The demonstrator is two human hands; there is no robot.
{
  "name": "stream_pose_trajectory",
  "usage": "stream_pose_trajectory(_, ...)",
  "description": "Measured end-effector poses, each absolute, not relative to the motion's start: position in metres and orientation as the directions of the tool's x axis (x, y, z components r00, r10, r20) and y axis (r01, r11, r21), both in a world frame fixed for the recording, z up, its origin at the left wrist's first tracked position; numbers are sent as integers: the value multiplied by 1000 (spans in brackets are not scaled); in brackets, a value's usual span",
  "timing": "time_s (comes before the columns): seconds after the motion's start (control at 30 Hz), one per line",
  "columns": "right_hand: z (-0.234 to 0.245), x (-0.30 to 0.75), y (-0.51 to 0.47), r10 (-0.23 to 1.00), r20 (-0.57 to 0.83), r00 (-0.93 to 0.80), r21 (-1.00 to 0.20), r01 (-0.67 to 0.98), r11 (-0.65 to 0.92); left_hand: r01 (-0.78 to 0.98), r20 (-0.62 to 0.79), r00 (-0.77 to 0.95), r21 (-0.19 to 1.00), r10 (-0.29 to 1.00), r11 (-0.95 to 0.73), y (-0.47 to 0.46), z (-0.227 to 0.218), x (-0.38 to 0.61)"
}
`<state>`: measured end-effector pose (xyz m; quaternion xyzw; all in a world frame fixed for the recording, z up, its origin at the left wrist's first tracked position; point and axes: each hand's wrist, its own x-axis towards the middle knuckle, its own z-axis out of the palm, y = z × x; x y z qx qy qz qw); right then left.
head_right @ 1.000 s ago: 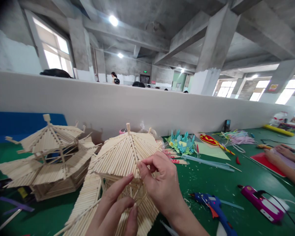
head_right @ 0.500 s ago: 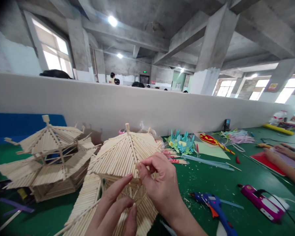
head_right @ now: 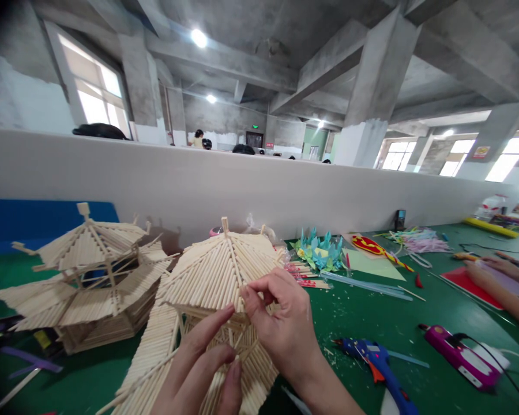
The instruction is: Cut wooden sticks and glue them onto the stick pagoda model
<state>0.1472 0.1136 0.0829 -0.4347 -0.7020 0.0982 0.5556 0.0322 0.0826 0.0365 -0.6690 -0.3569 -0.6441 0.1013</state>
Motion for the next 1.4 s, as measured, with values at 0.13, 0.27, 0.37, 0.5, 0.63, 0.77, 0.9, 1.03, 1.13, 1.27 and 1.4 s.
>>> stream_pose_trajectory(0.13, 86, 151, 111, 736, 675, -53, -645, 444, 622, 602, 933, -74, 324, 352, -730, 83, 35, 31)
stream_pose_trajectory(0.27, 90, 157, 109, 733, 678, -53, -648, 426, 631, 602, 932, -68, 322, 355, -731, 83, 34, 31)
stream_pose_trajectory(0.37, 92, 159, 110, 728, 682, -66, -630, 453, 631, 602, 933, -66, 320, 354, -731, 83, 36, 31)
stream_pose_trajectory(0.5, 98, 157, 111, 709, 694, -127, -564, 515, 645, 590, 931, -49, 318, 361, -742, 82, 37, 30)
stream_pose_trajectory(0.63, 102, 156, 113, 729, 656, -194, -555, 530, 641, 572, 920, -15, 329, 392, -751, 81, 36, 27)
stream_pose_trajectory(0.77, 98, 157, 116, 761, 624, -178, -639, 444, 628, 570, 922, -5, 320, 387, -757, 81, 36, 26)
stream_pose_trajectory(0.9, 91, 158, 120, 766, 630, -130, -698, 338, 631, 565, 928, -10, 312, 371, -764, 82, 35, 27)
stream_pose_trajectory(1.03, 86, 158, 122, 750, 656, -83, -700, 304, 646, 563, 923, 10, 314, 386, -765, 82, 34, 26)
stream_pose_trajectory(1.13, 82, 157, 123, 738, 673, -55, -693, 300, 655, 567, 917, 68, 288, 393, -771, 81, 36, 20)
stream_pose_trajectory(1.27, 79, 156, 122, 725, 688, -28, -690, 283, 666, 608, 894, 201, 207, 401, -766, 80, 38, 14)
stream_pose_trajectory(1.4, 78, 154, 123, 725, 688, -10, -695, 278, 663, 600, 903, 60, 309, 426, -738, 80, 37, 20)
